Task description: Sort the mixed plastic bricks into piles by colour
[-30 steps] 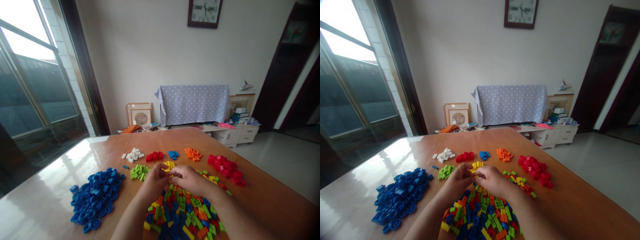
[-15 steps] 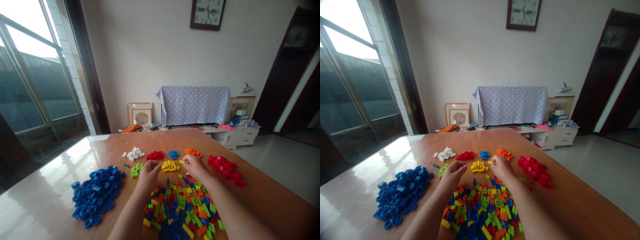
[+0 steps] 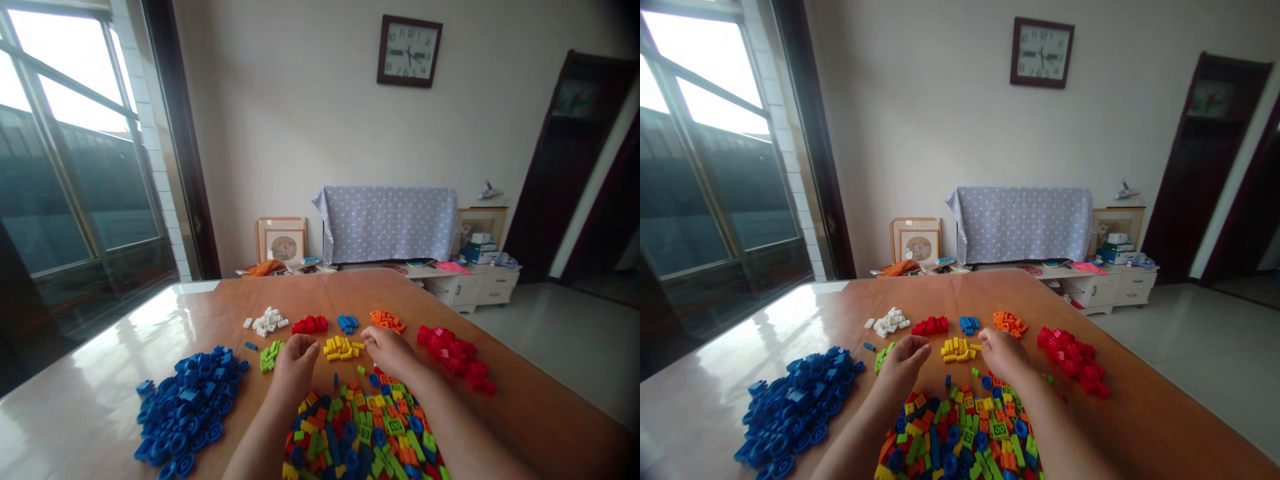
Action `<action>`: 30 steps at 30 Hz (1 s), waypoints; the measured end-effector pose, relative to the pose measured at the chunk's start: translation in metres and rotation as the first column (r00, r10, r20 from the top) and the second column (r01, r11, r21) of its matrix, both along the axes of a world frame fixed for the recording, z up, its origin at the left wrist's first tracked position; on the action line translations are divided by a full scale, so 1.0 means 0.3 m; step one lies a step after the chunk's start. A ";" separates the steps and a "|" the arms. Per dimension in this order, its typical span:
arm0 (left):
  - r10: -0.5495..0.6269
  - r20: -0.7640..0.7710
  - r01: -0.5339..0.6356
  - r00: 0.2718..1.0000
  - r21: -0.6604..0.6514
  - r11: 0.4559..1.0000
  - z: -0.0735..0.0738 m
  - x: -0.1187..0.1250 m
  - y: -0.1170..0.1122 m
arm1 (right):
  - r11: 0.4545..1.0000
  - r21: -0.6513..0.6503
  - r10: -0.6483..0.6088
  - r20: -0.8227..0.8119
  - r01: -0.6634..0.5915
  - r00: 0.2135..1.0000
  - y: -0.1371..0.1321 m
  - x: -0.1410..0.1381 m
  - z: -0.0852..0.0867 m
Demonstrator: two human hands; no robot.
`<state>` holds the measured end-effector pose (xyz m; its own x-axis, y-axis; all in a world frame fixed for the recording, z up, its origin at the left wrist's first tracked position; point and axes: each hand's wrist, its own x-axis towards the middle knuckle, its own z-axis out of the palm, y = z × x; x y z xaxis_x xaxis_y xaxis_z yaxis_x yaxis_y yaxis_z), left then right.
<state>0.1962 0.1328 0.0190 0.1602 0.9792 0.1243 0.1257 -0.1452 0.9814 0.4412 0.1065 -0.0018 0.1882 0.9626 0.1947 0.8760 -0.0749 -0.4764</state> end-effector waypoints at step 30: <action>0.022 -0.144 -0.006 0.989 0.109 0.994 -0.036 -0.004 0.013 | 0.990 -0.026 0.132 -0.163 -0.137 0.978 -0.017 -0.006 -0.007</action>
